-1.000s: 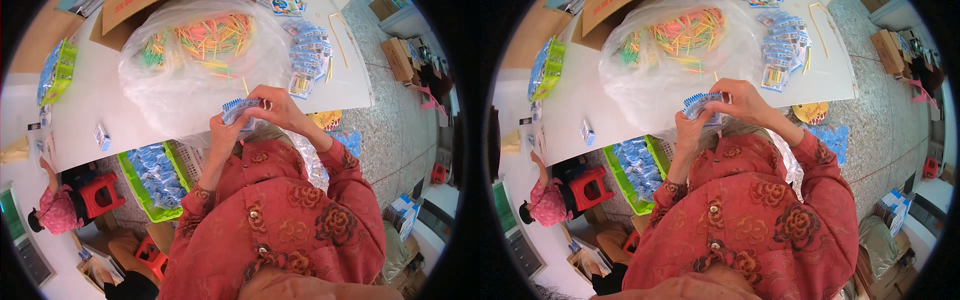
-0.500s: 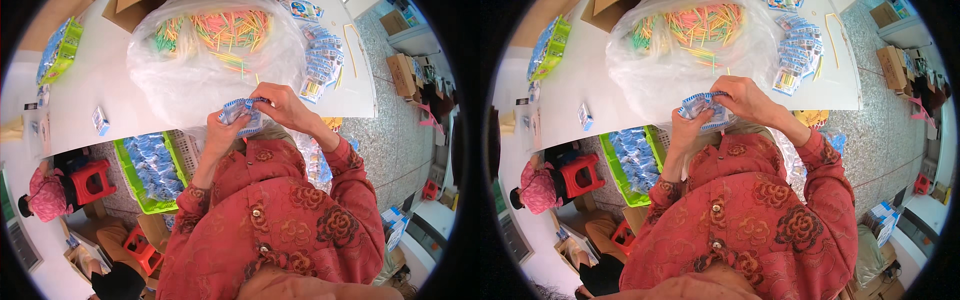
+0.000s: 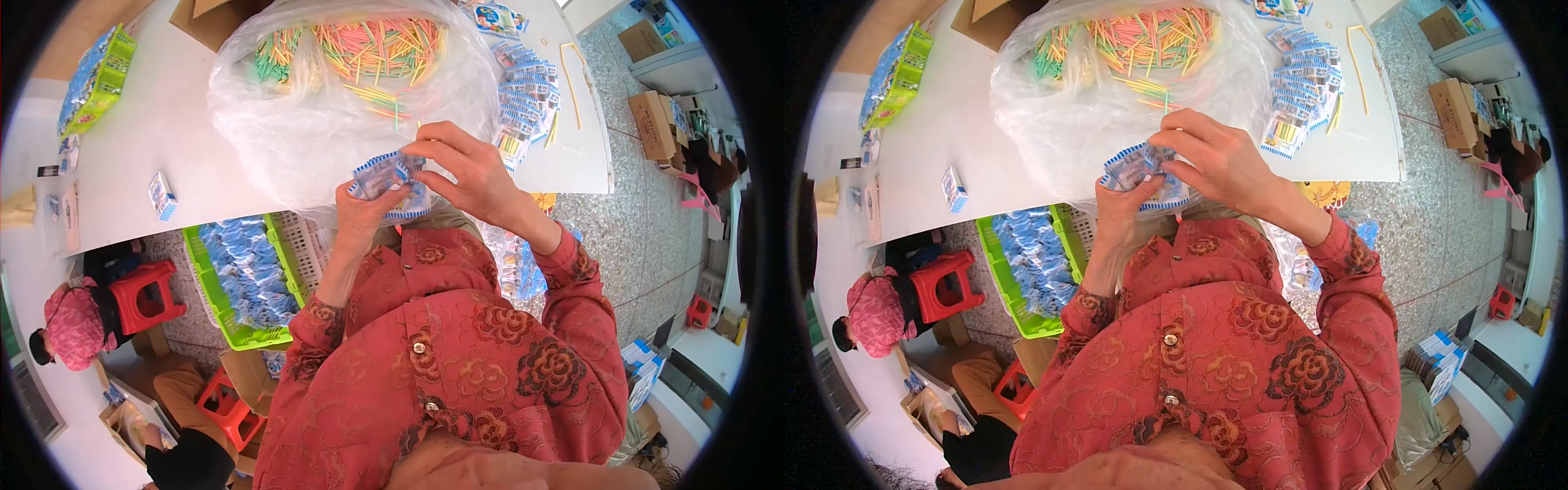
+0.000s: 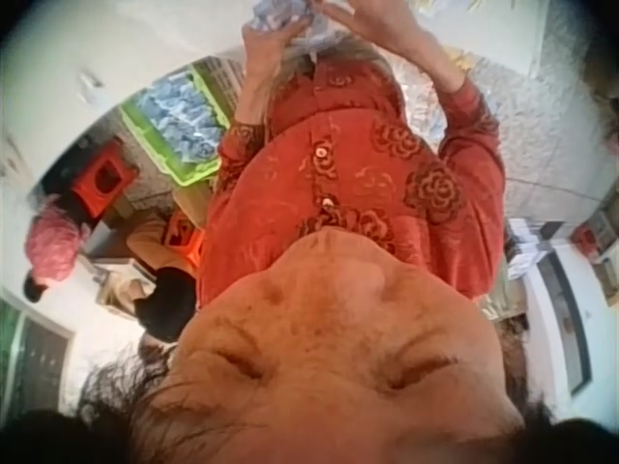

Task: The person is packing small yellow and pink plastic sticks into individual blue plastic bags at a workbench.

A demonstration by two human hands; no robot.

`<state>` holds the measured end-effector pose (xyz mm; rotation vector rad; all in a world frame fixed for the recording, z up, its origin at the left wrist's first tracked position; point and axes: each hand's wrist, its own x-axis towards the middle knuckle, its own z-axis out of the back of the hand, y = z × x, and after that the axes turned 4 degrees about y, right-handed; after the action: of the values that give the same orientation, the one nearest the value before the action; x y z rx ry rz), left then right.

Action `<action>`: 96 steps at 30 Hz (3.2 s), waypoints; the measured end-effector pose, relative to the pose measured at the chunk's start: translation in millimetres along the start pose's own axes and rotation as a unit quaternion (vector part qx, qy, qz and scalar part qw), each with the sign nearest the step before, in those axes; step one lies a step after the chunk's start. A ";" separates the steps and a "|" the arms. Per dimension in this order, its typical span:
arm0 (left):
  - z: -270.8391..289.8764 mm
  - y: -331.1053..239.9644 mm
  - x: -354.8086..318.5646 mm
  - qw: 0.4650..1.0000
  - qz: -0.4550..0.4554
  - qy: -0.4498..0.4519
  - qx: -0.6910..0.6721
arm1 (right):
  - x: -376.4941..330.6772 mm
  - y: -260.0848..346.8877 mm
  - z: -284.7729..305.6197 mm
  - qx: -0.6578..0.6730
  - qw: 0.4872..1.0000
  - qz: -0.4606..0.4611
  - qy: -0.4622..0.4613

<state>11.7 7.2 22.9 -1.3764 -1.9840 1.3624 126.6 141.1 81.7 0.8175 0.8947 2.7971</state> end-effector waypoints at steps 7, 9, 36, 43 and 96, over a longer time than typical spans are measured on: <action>5.8 1.3 -3.4 1.000 0.000 0.008 0.020 | 4.4 7.0 3.1 -0.055 0.998 0.035 0.017; 5.0 -1.5 -4.8 1.000 -0.003 0.004 -0.002 | 5.5 5.1 2.0 -0.034 0.998 0.058 0.011; 4.1 0.3 -6.1 0.999 -0.037 -0.009 0.030 | 1.5 3.2 -1.4 -0.086 0.989 0.116 0.041; 5.2 3.0 -5.5 1.000 0.006 0.014 0.005 | 3.2 -2.0 -1.5 -0.051 0.987 0.087 0.125; 43.5 4.5 6.6 0.995 -0.043 -0.089 -0.003 | 103.1 -230.8 -19.4 -0.466 0.799 0.188 0.331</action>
<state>-20.7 -8.7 -2.6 -1.1934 -2.1354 1.4856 12.1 346.3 -13.6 -0.1881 -0.7700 3.2623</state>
